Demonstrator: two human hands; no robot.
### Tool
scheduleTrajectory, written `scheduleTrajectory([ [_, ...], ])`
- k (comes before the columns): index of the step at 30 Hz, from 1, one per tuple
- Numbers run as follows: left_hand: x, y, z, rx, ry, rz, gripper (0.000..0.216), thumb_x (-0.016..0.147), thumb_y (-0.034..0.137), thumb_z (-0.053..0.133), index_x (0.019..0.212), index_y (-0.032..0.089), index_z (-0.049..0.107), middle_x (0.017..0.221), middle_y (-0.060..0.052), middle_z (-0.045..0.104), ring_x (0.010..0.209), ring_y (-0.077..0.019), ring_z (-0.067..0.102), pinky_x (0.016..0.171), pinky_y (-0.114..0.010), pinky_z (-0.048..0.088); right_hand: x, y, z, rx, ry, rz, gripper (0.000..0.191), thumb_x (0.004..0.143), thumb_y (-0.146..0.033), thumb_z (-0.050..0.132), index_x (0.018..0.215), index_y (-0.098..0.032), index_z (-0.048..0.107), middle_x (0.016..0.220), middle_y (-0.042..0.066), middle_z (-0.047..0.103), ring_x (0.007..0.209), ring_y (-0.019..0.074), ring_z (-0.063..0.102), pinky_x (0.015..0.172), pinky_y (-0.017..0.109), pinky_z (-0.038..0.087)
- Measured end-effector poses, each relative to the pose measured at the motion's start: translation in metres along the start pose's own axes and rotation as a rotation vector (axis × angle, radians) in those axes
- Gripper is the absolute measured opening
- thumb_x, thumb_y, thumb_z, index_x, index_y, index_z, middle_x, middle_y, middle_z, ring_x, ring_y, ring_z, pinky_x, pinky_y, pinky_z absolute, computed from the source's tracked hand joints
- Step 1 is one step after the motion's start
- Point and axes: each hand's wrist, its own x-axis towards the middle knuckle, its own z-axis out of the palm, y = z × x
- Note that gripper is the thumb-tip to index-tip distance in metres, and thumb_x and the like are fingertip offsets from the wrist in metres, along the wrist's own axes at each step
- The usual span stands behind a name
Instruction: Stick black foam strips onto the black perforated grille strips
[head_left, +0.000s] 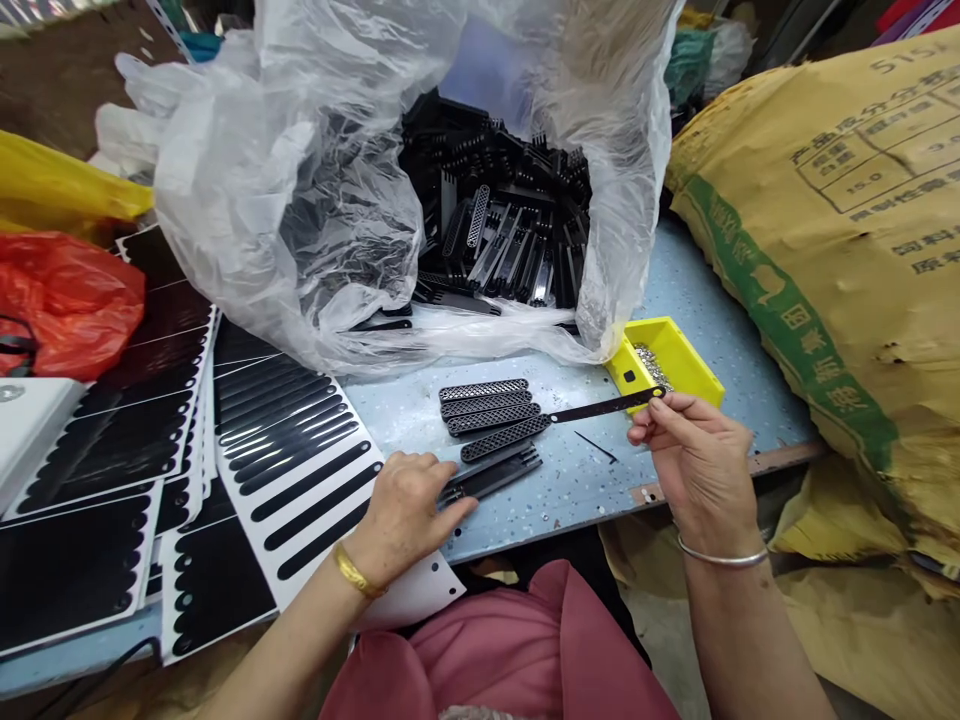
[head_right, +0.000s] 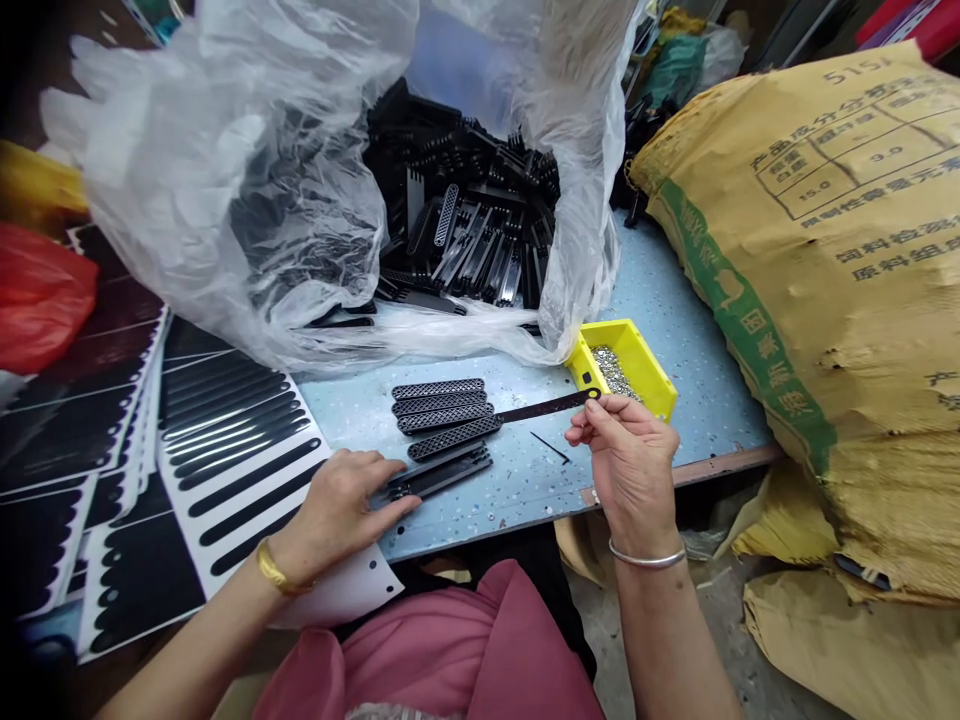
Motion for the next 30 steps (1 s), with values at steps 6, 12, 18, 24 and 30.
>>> scheduleTrajectory([
  [6, -0.007, 0.013, 0.008, -0.050, 0.082, 0.083, 0.013, 0.084, 0.027, 0.060, 0.076, 0.018, 0.056, 0.068, -0.003, 0.060, 0.066, -0.0199, 0.054, 0.067, -0.036, 0.041, -0.005, -0.004, -0.005, 0.011, -0.032, -0.013, 0.014, 0.068, -0.016, 0.080, 0.073, -0.016, 0.068, 0.061, 0.000, 0.065, 0.055, 0.0128, 0.062, 0.050, 0.025, 0.050],
  [12, -0.010, 0.031, 0.011, 0.014, 0.178, 0.160, 0.013, 0.085, 0.009, 0.049, 0.077, 0.017, 0.055, 0.075, -0.007, 0.061, 0.073, -0.0218, 0.052, 0.069, -0.038, 0.040, -0.011, -0.009, -0.008, 0.027, -0.067, -0.074, 0.011, 0.070, -0.014, 0.079, 0.075, -0.017, 0.069, 0.062, 0.000, 0.066, 0.055, 0.0134, 0.062, 0.050, 0.027, 0.050],
  [18, -0.014, 0.038, 0.014, -0.081, 0.185, 0.225, 0.020, 0.085, 0.003, 0.046, 0.075, 0.017, 0.055, 0.077, -0.009, 0.064, 0.074, -0.0206, 0.055, 0.069, -0.037, 0.042, -0.016, -0.013, -0.003, 0.043, -0.095, -0.048, 0.011, 0.070, -0.014, 0.079, 0.074, -0.018, 0.070, 0.062, 0.000, 0.066, 0.056, 0.0144, 0.063, 0.050, 0.029, 0.052],
  [24, -0.016, 0.038, -0.002, -0.310, 0.261, 0.062, 0.011, 0.081, 0.022, 0.065, 0.091, 0.018, 0.062, 0.087, -0.007, 0.070, 0.081, -0.0215, 0.063, 0.075, -0.037, 0.048, -0.015, -0.011, 0.002, 0.038, -0.169, -0.001, 0.010, 0.068, -0.018, 0.080, 0.073, -0.020, 0.072, 0.062, -0.001, 0.066, 0.053, 0.0145, 0.063, 0.048, 0.030, 0.053],
  [30, 0.012, 0.039, -0.034, -0.882, 0.035, -0.474, 0.041, 0.091, 0.045, 0.050, 0.067, 0.015, 0.065, 0.059, -0.005, 0.066, 0.052, -0.0132, 0.060, 0.051, -0.024, 0.042, -0.016, -0.011, 0.019, 0.017, -0.357, 0.054, 0.009, 0.068, -0.022, 0.081, 0.074, -0.021, 0.075, 0.057, 0.000, 0.067, 0.051, 0.0155, 0.063, 0.048, 0.030, 0.052],
])
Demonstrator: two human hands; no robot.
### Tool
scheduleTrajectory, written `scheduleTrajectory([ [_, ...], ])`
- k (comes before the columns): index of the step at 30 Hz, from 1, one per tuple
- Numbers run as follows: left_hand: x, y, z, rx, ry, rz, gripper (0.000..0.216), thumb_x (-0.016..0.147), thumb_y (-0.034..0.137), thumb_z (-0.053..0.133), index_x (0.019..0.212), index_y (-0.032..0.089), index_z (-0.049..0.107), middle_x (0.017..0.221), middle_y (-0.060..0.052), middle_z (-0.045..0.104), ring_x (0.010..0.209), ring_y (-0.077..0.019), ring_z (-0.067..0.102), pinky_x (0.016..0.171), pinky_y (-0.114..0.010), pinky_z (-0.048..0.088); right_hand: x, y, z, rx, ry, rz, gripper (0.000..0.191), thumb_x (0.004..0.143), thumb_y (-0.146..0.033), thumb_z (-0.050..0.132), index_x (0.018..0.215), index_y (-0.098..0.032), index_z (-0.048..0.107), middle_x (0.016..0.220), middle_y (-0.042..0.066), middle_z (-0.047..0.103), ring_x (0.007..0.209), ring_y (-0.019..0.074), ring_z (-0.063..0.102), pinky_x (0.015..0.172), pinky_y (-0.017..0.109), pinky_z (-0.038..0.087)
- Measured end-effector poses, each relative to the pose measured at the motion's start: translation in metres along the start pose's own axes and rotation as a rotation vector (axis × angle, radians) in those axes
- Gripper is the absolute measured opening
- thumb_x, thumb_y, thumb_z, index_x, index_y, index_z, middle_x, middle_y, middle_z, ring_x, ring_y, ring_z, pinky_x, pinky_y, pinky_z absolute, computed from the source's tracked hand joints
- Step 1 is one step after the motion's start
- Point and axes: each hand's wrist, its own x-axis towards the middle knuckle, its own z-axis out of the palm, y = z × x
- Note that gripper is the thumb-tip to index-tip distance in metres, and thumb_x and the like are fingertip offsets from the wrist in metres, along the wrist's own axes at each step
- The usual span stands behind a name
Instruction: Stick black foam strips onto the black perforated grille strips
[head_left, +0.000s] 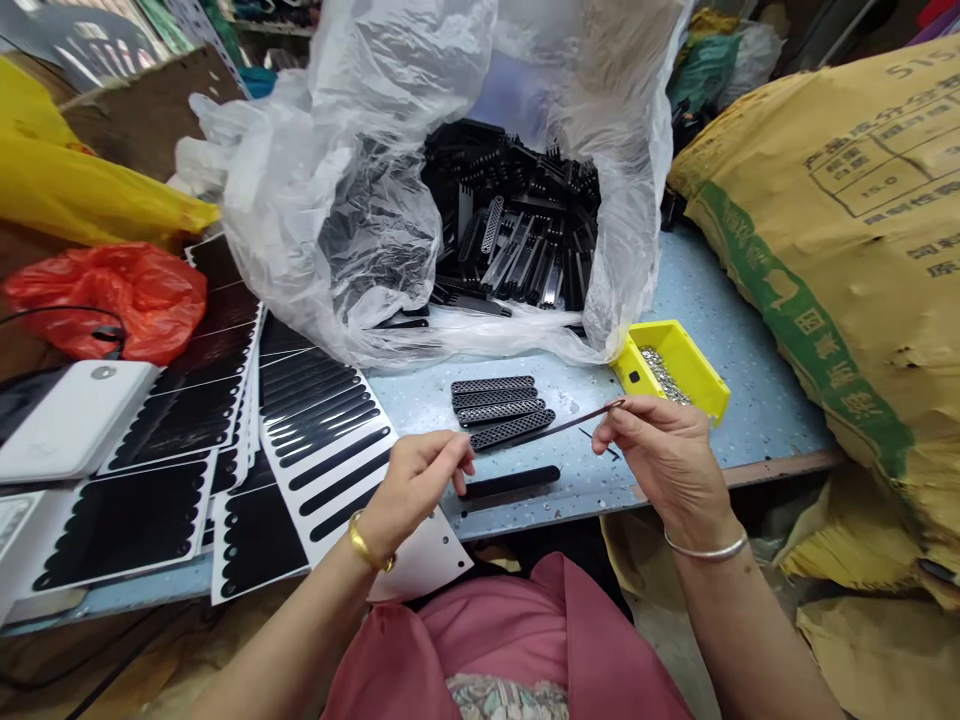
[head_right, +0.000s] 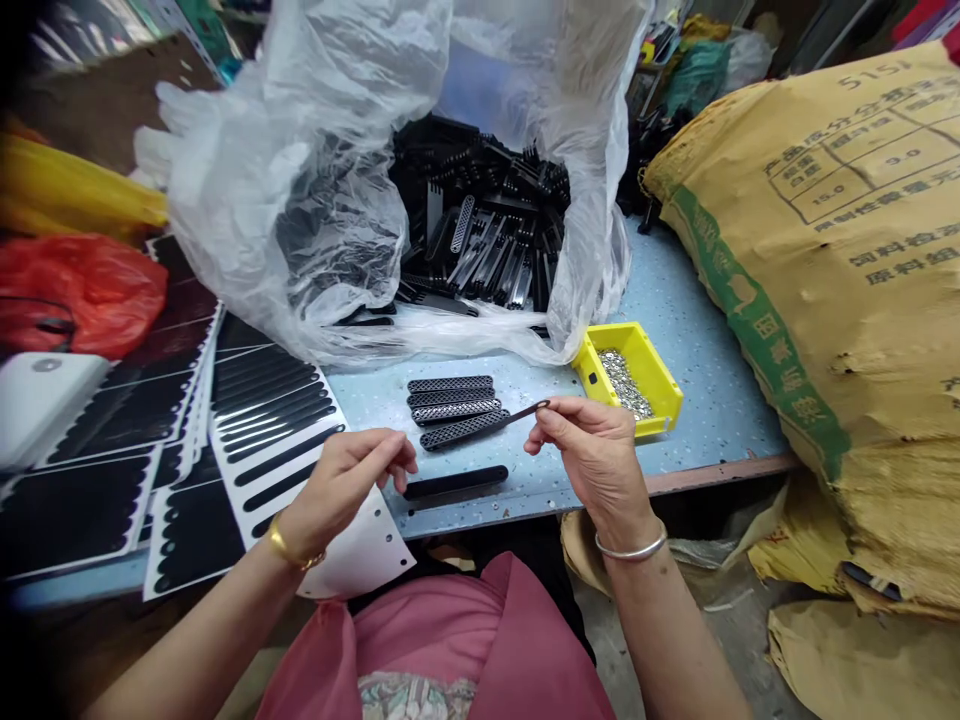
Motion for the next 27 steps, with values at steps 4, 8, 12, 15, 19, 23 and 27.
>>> scheduleTrajectory([
  [4, 0.009, -0.002, 0.003, -0.396, -0.230, -0.252, 0.053, 0.089, 0.056, 0.048, 0.065, 0.011, 0.065, 0.052, -0.008, 0.065, 0.038, -0.0113, 0.056, 0.038, -0.020, 0.029, 0.003, 0.000, 0.013, 0.007, -0.062, -0.030, 0.011, 0.067, -0.025, 0.083, 0.074, -0.022, 0.077, 0.057, 0.000, 0.068, 0.050, 0.0167, 0.064, 0.049, 0.032, 0.053],
  [8, 0.006, -0.006, 0.008, -0.590, -0.236, -0.245, 0.044, 0.085, 0.050, 0.057, 0.067, 0.011, 0.063, 0.055, -0.009, 0.067, 0.039, -0.0122, 0.058, 0.040, -0.020, 0.034, 0.004, 0.003, 0.019, -0.005, -0.133, -0.020, 0.010, 0.067, -0.026, 0.084, 0.073, -0.023, 0.077, 0.058, 0.001, 0.069, 0.049, 0.0176, 0.065, 0.050, 0.033, 0.054],
  [12, 0.001, -0.002, 0.009, -0.683, -0.215, -0.260, 0.031, 0.079, 0.040, 0.068, 0.068, 0.012, 0.060, 0.056, -0.008, 0.067, 0.040, -0.0112, 0.057, 0.039, -0.019, 0.034, 0.001, 0.010, 0.018, -0.030, -0.163, -0.014, 0.008, 0.069, -0.026, 0.082, 0.075, -0.023, 0.078, 0.057, 0.001, 0.070, 0.050, 0.0183, 0.066, 0.050, 0.032, 0.054],
  [15, 0.000, -0.001, 0.008, -0.744, -0.199, -0.286, 0.029, 0.075, 0.037, 0.073, 0.070, 0.013, 0.058, 0.060, -0.008, 0.069, 0.042, -0.0114, 0.058, 0.041, -0.019, 0.036, 0.001, 0.015, 0.012, -0.048, -0.162, 0.006, 0.007, 0.070, -0.026, 0.082, 0.076, -0.022, 0.078, 0.059, 0.002, 0.071, 0.051, 0.0190, 0.068, 0.051, 0.033, 0.056],
  [19, 0.000, -0.003, 0.004, -0.674, -0.031, -0.241, 0.031, 0.073, 0.038, 0.075, 0.070, 0.013, 0.058, 0.060, -0.006, 0.069, 0.043, -0.0099, 0.057, 0.042, -0.018, 0.037, 0.008, 0.019, -0.002, -0.108, -0.212, 0.134, 0.022, 0.066, -0.025, 0.084, 0.086, -0.020, 0.078, 0.067, 0.006, 0.074, 0.056, 0.0214, 0.070, 0.046, 0.031, 0.055],
  [23, 0.004, -0.005, 0.000, -0.556, 0.118, -0.174, 0.032, 0.072, 0.039, 0.076, 0.068, 0.013, 0.059, 0.058, -0.005, 0.067, 0.042, -0.0087, 0.055, 0.042, -0.018, 0.037, 0.016, 0.017, -0.013, -0.135, -0.157, 0.243, 0.030, 0.065, -0.032, 0.085, 0.088, -0.016, 0.077, 0.075, 0.011, 0.075, 0.061, 0.0227, 0.071, 0.043, 0.028, 0.054],
  [27, 0.008, -0.005, 0.000, -0.521, 0.113, -0.146, 0.032, 0.073, 0.040, 0.075, 0.068, 0.013, 0.060, 0.059, -0.005, 0.068, 0.044, -0.0096, 0.056, 0.043, -0.020, 0.039, 0.019, 0.014, -0.010, -0.178, -0.086, 0.251, 0.029, 0.066, -0.038, 0.084, 0.081, -0.014, 0.077, 0.073, 0.011, 0.074, 0.056, 0.0169, 0.067, 0.042, 0.024, 0.051],
])
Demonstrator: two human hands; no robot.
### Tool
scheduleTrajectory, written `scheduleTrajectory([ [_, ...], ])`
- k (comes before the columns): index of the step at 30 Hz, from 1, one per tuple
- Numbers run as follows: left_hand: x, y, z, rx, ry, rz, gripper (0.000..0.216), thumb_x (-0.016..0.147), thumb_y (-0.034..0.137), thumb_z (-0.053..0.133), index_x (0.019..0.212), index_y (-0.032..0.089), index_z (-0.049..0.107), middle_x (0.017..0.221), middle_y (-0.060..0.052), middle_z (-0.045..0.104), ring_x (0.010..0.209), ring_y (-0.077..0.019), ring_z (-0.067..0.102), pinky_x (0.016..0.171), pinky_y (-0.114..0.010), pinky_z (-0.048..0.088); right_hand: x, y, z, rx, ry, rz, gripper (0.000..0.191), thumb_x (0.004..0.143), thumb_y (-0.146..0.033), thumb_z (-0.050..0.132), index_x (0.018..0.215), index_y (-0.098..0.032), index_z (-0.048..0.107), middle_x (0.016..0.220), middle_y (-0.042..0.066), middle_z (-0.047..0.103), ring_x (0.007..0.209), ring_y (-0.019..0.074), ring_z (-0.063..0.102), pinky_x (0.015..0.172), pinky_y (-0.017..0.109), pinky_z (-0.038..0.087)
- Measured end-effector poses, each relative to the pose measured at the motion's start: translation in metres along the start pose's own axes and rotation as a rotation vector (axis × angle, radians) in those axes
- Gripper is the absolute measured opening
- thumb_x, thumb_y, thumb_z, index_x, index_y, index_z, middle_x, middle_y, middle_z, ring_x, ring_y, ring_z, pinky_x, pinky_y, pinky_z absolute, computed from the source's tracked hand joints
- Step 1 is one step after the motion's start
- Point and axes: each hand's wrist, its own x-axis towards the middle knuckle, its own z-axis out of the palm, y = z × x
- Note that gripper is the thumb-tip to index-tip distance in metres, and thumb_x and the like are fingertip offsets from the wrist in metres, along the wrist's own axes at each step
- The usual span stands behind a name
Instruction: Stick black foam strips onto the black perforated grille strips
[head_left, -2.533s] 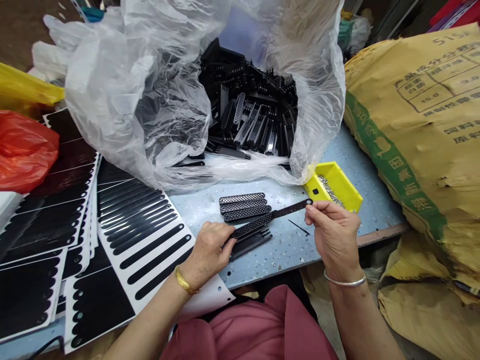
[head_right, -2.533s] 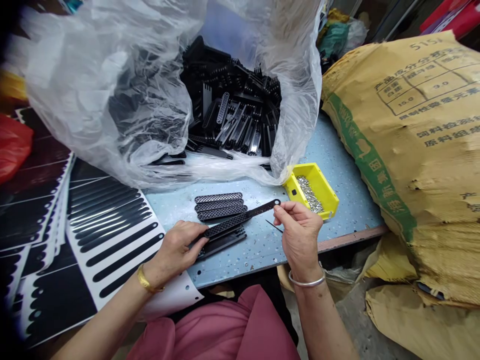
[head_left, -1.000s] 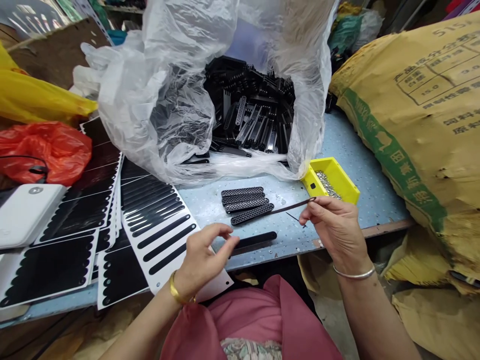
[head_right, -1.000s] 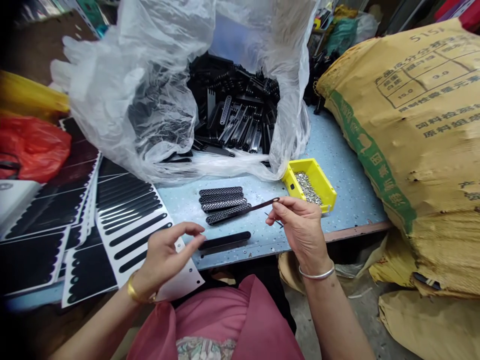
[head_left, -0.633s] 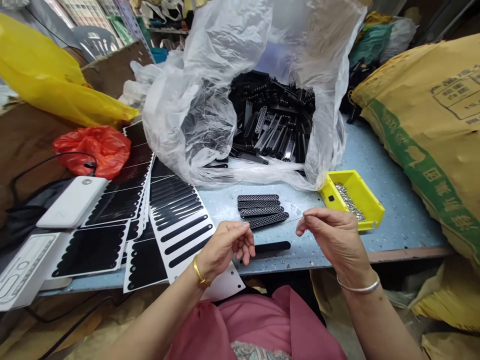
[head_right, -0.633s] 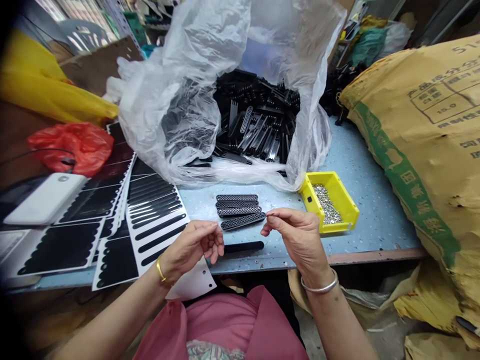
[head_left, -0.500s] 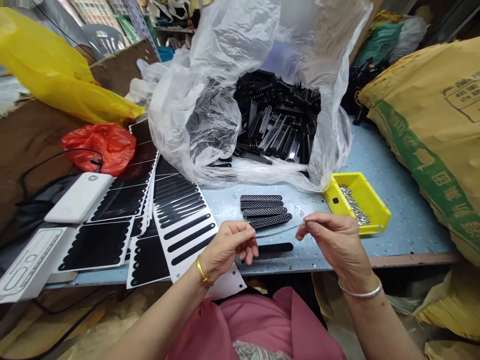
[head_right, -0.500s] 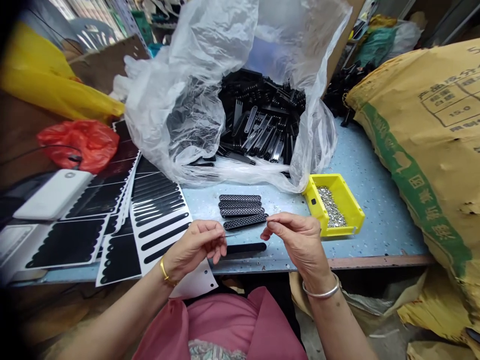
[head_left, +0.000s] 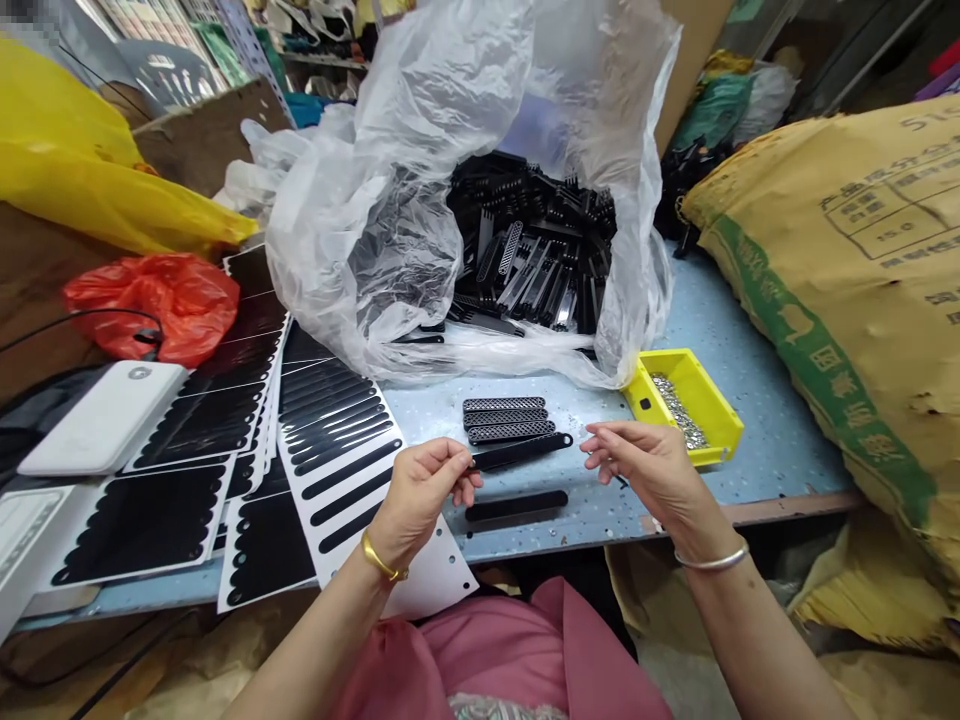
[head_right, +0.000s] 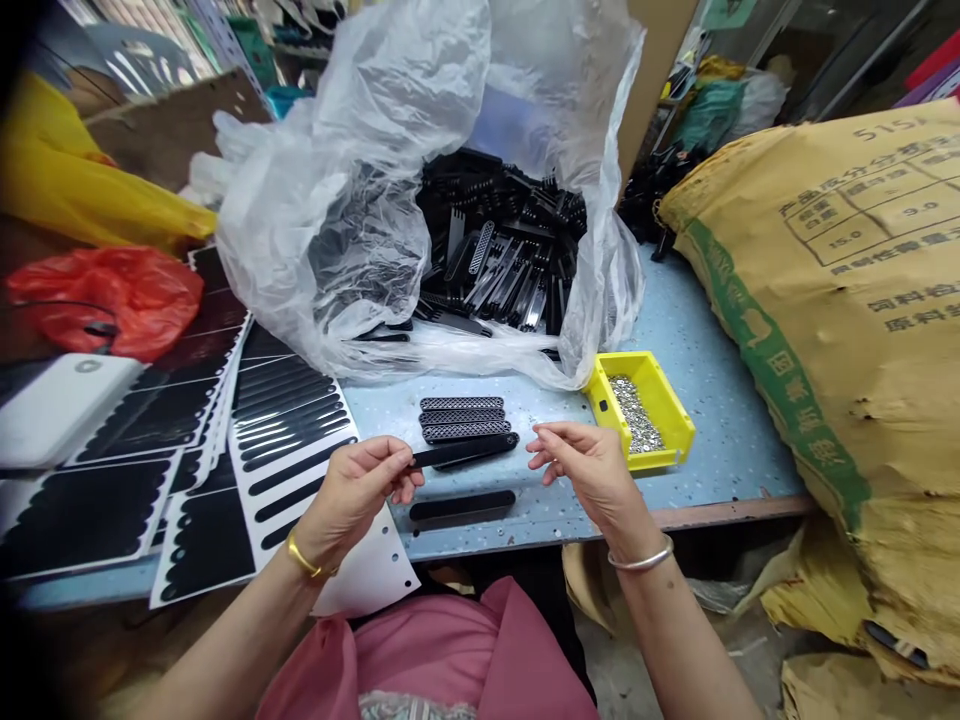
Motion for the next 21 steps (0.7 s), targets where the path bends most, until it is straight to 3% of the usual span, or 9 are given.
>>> scheduleTrajectory([
  [5, 0.003, 0.000, 0.004, 0.025, -0.028, 0.017, 0.031, 0.074, 0.040, 0.074, 0.069, 0.013, 0.060, 0.060, -0.005, 0.068, 0.044, -0.0097, 0.057, 0.044, -0.020, 0.039, 0.002, 0.001, 0.014, -0.084, -0.011, 0.034, 0.034, 0.064, -0.043, 0.083, 0.077, -0.013, 0.076, 0.067, 0.008, 0.071, 0.056, 0.0156, 0.065, 0.040, 0.021, 0.048],
  [11, 0.005, -0.003, 0.005, 0.056, -0.072, 0.036, 0.031, 0.074, 0.041, 0.072, 0.067, 0.013, 0.060, 0.059, -0.005, 0.067, 0.044, -0.0098, 0.056, 0.044, -0.020, 0.041, 0.007, 0.006, 0.026, -0.070, -0.051, -0.001, 0.029, 0.051, -0.031, 0.089, 0.064, -0.014, 0.070, 0.054, -0.001, 0.062, 0.043, 0.0084, 0.051, 0.038, 0.020, 0.041],
  [14, 0.005, -0.004, 0.002, 0.075, -0.047, 0.039, 0.030, 0.073, 0.040, 0.072, 0.067, 0.013, 0.061, 0.058, -0.005, 0.066, 0.043, -0.0098, 0.057, 0.043, -0.020, 0.041, 0.012, 0.007, 0.029, 0.001, -0.090, 0.007, 0.030, 0.052, -0.028, 0.089, 0.071, -0.015, 0.071, 0.053, -0.004, 0.059, 0.042, 0.0077, 0.049, 0.041, 0.020, 0.040],
  [17, 0.005, -0.004, -0.002, 0.097, -0.002, 0.042, 0.030, 0.073, 0.039, 0.071, 0.066, 0.012, 0.061, 0.057, -0.004, 0.066, 0.042, -0.0091, 0.056, 0.043, -0.019, 0.041, 0.018, 0.006, 0.028, -0.082, -0.167, 0.024, 0.031, 0.054, -0.030, 0.087, 0.077, -0.015, 0.073, 0.050, -0.003, 0.059, 0.043, 0.0085, 0.049, 0.043, 0.022, 0.039],
  [21, 0.006, -0.008, -0.010, 0.122, 0.002, 0.044, 0.030, 0.074, 0.041, 0.069, 0.067, 0.011, 0.064, 0.057, -0.004, 0.065, 0.042, -0.0090, 0.055, 0.042, -0.019, 0.040, 0.022, -0.002, 0.021, -0.242, -0.211, 0.018, 0.023, 0.053, -0.030, 0.085, 0.057, -0.014, 0.068, 0.049, -0.001, 0.058, 0.044, 0.0089, 0.047, 0.043, 0.023, 0.037],
])
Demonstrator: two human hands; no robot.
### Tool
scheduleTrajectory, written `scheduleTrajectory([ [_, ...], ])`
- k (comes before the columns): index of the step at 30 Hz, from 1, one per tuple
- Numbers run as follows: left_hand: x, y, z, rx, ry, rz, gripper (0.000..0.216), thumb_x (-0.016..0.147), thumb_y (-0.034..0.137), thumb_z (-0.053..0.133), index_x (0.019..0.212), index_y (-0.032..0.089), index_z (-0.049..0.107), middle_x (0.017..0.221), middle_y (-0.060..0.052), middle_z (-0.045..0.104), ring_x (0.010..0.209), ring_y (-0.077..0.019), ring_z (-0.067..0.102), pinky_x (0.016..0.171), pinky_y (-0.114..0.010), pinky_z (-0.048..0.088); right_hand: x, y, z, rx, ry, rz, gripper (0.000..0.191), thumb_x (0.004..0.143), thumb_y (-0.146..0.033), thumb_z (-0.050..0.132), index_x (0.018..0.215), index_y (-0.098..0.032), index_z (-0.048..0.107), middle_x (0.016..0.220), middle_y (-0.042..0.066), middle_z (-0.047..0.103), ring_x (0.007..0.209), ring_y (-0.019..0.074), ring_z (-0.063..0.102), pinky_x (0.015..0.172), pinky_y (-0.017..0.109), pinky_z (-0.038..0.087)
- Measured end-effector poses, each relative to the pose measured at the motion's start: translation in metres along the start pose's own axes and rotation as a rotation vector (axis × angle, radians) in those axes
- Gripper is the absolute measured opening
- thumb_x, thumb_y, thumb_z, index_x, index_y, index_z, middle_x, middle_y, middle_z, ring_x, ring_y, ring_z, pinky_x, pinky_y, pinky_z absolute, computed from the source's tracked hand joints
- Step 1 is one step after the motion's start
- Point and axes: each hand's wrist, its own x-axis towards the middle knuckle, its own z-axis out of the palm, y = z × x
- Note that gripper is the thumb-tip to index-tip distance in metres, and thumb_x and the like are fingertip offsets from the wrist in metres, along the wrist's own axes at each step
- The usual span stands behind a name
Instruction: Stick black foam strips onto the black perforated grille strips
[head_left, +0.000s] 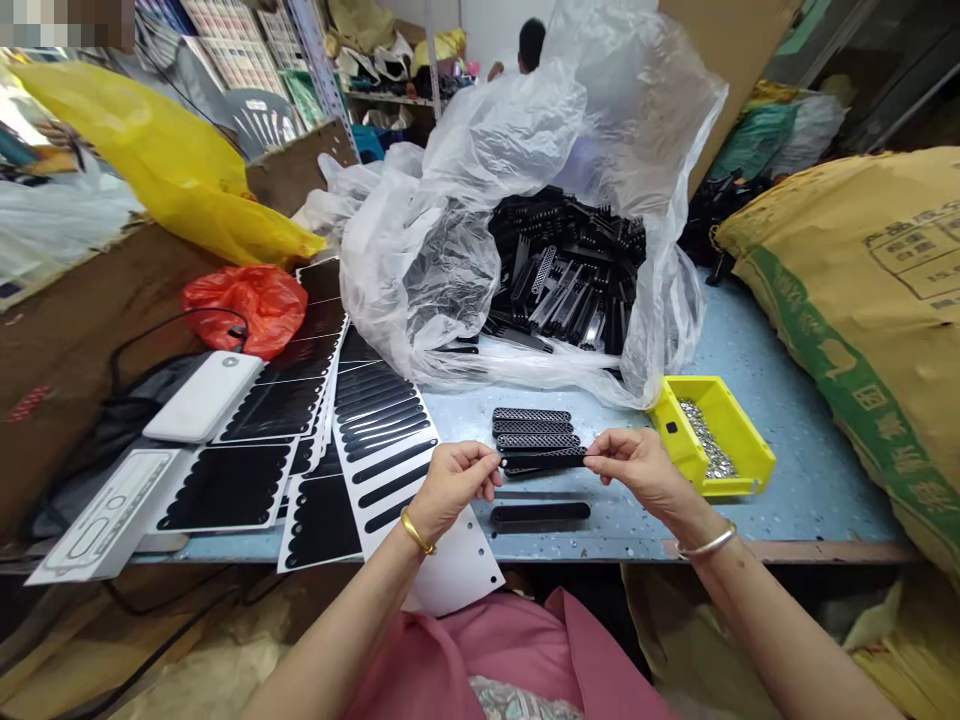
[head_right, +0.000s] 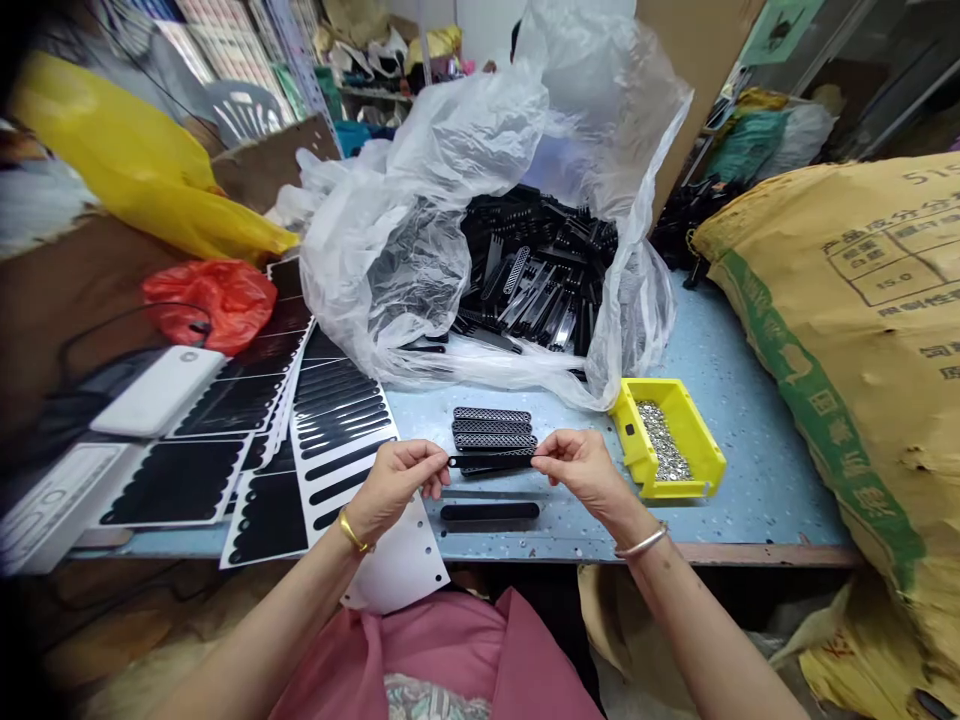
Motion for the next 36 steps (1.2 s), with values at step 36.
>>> scheduleTrajectory([
  [36, 0.024, -0.031, -0.011, 0.134, -0.124, -0.097, 0.030, 0.068, 0.013, 0.067, 0.098, 0.010, 0.067, 0.058, 0.002, 0.061, 0.049, -0.0140, 0.067, 0.034, -0.013, 0.039, 0.004, 0.025, 0.015, 0.156, 0.080, 0.183, 0.019, 0.048, -0.025, 0.085, 0.055, -0.015, 0.071, 0.049, 0.000, 0.058, 0.042, 0.0076, 0.045, 0.040, 0.021, 0.033],
])
